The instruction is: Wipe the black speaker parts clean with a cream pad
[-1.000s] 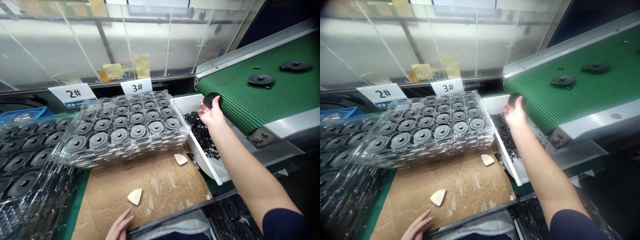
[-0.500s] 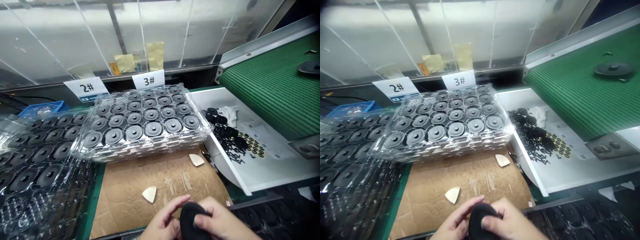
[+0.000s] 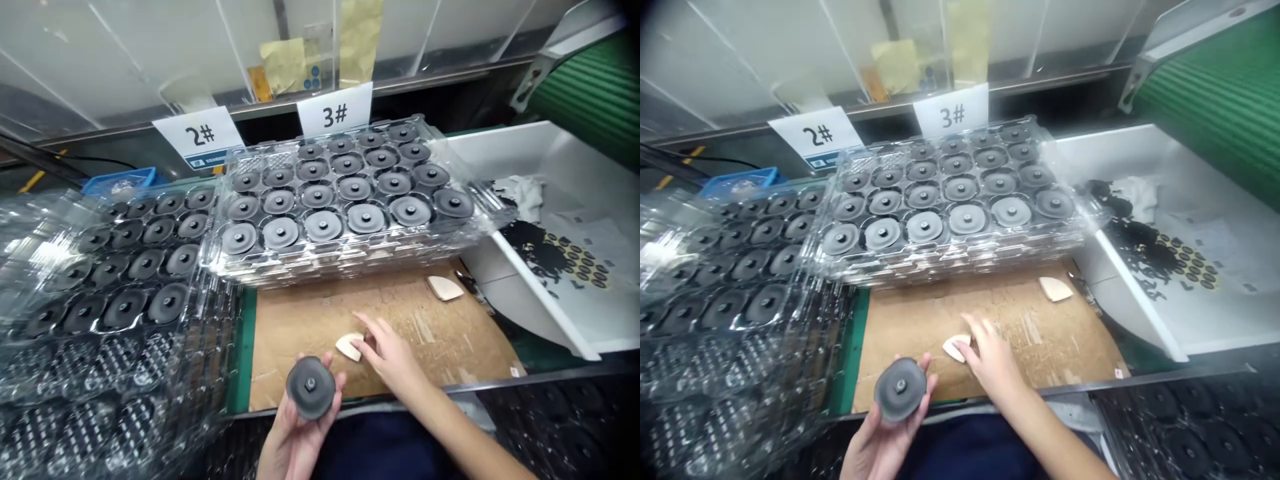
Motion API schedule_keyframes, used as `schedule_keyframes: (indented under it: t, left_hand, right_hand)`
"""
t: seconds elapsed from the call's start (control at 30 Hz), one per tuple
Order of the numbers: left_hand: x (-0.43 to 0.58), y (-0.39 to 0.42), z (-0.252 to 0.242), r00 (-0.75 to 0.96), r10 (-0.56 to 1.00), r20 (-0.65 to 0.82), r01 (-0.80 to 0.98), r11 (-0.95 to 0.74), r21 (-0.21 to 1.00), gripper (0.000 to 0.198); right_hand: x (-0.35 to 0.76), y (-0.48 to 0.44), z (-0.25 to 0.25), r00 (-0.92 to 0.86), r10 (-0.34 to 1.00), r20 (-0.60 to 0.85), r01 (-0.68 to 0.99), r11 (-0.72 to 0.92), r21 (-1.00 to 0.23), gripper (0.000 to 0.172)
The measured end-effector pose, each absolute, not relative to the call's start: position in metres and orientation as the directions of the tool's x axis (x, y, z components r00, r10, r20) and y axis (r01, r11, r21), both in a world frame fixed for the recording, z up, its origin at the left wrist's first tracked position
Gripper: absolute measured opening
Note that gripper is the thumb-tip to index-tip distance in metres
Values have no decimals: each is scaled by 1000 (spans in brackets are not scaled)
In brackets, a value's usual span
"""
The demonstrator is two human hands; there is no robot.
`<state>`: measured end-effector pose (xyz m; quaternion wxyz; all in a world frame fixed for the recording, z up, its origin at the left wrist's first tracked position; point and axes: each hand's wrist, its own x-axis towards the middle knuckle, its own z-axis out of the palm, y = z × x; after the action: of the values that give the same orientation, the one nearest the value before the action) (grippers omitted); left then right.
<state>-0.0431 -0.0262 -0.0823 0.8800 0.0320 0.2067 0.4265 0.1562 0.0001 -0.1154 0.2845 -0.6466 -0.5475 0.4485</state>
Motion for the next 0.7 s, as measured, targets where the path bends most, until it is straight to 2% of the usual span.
schedule_keyframes:
  t: [0.13, 0.37, 0.47, 0.57, 0.67, 0.7]
  left_hand:
    - [-51, -26, -79, 390, 813, -433, -820, 520, 239, 34]
    - [-52, -25, -65, 277, 792, -544, -803, 502, 322, 42]
    - [-50, -24, -61, 267, 793, -548, -788, 507, 349, 48]
    - [-45, -22, -58, 259, 794, -550, -768, 515, 381, 49]
    - [-41, -19, -54, 282, 771, -571, -736, 556, 387, 46]
    - [-40, -18, -52, 280, 761, -586, -720, 570, 395, 46]
  right_hand:
    - [139, -2, -135, -66, 989, -130, 593, -65, -802, 23]
    - [136, -2, -129, -255, 966, -47, 628, 129, -767, 16]
    - [133, 11, -101, -255, 967, -22, 615, 145, -775, 16]
    - [119, 17, -53, -215, 976, 40, 585, 162, -795, 23]
    - [105, 14, -9, -373, 908, 191, 471, 363, -804, 26]
    - [102, 12, 1, -446, 873, 196, 429, 401, -809, 25]
